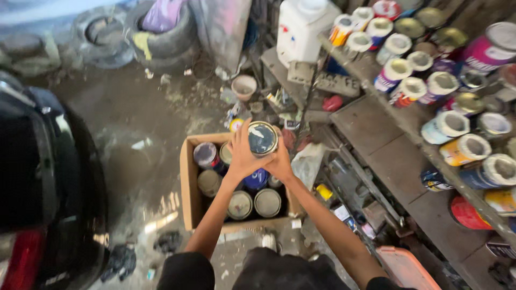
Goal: The person picks up multiple paint cans from a cardboard box on the floor and places them onto a wooden shelf one by one.
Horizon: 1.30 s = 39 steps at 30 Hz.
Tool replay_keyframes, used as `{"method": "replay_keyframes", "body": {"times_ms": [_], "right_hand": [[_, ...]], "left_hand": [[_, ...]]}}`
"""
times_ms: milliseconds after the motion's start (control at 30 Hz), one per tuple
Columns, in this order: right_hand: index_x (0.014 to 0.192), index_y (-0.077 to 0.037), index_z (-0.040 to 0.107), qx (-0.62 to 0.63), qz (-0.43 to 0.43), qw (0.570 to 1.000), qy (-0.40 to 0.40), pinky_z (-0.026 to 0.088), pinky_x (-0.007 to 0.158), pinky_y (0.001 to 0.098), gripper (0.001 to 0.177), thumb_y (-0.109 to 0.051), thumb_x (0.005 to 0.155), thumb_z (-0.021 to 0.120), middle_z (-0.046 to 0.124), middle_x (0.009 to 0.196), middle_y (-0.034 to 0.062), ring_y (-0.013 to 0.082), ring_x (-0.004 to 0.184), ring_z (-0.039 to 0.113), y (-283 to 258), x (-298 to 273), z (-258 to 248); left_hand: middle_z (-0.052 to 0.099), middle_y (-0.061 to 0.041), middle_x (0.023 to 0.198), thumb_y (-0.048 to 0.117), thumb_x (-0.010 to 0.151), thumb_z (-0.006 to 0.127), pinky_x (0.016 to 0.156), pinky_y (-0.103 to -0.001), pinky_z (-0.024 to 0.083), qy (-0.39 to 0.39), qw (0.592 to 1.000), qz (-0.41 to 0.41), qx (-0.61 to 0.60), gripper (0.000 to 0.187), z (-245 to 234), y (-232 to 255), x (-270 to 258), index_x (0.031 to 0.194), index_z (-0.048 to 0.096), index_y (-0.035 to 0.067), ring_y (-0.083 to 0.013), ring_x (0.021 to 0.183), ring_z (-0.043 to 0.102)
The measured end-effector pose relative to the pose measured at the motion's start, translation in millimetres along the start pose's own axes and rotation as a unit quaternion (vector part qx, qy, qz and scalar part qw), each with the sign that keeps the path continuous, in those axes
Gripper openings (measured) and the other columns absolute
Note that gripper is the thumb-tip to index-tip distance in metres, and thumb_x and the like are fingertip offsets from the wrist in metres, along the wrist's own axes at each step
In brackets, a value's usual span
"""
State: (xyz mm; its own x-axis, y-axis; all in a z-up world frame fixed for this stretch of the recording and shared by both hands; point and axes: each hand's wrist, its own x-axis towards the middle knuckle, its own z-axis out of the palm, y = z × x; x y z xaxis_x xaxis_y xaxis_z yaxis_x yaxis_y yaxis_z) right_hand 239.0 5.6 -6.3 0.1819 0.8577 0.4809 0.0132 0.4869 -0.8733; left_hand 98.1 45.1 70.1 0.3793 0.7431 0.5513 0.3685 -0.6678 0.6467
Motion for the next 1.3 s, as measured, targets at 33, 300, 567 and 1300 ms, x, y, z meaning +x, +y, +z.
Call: {"method": "replay_keyframes", "body": {"times_ms": [33,300,567,1300], "right_hand": [[0.158,0.0,0.024,-0.051,-0.006,0.999,0.011,0.041,0.119,0.04,0.117,-0.016,0.067,0.096,0.05,0.151,0.0162,0.0237,0.141,0.05,-4.4,5.3,-10.2],[0.156,0.0,0.028,-0.176,-0.008,0.982,0.067,0.044,0.117,0.0379,0.121,-0.028,0.063,0.1,0.056,0.146,0.0157,0.0233,0.136,0.056,-66.3,39.7,-75.5],[0.155,-0.002,0.03,-0.153,0.008,0.979,0.133,0.047,0.116,0.0391,0.118,-0.035,0.065,0.098,0.059,0.144,0.0143,0.023,0.132,0.059,-138.8,66.9,-172.2],[0.163,-0.007,0.027,-0.352,-0.078,0.898,0.253,0.051,0.118,0.0378,0.106,-0.011,0.081,0.096,0.057,0.154,0.0135,0.0234,0.141,0.058,-299.0,4.7,-474.4]], "left_hand": [[0.048,-0.023,0.145,0.045,0.066,0.09,0.113,-0.05,0.034,0.008,0.998,-0.032,-0.061,0.114,8.8,-3.7,4.0,0.153,0.034,0.0,-0.0397,0.135,0.044],[0.057,-0.01,0.14,0.046,0.101,0.055,0.11,-0.034,0.039,-0.008,0.831,-0.291,-0.474,0.063,101.6,-41.0,44.5,0.146,0.048,0.003,-0.0211,0.129,0.053],[0.055,-0.014,0.145,0.051,0.098,0.061,0.115,-0.035,0.037,-0.143,0.879,-0.136,-0.435,0.073,163.9,50.4,125.3,0.149,0.045,0.001,-0.0236,0.134,0.052],[0.06,-0.017,0.143,0.045,0.075,0.088,0.112,-0.039,0.049,-0.289,0.843,0.151,-0.428,0.102,347.7,347.4,211.8,0.152,0.036,0.002,-0.0263,0.132,0.062]]}}
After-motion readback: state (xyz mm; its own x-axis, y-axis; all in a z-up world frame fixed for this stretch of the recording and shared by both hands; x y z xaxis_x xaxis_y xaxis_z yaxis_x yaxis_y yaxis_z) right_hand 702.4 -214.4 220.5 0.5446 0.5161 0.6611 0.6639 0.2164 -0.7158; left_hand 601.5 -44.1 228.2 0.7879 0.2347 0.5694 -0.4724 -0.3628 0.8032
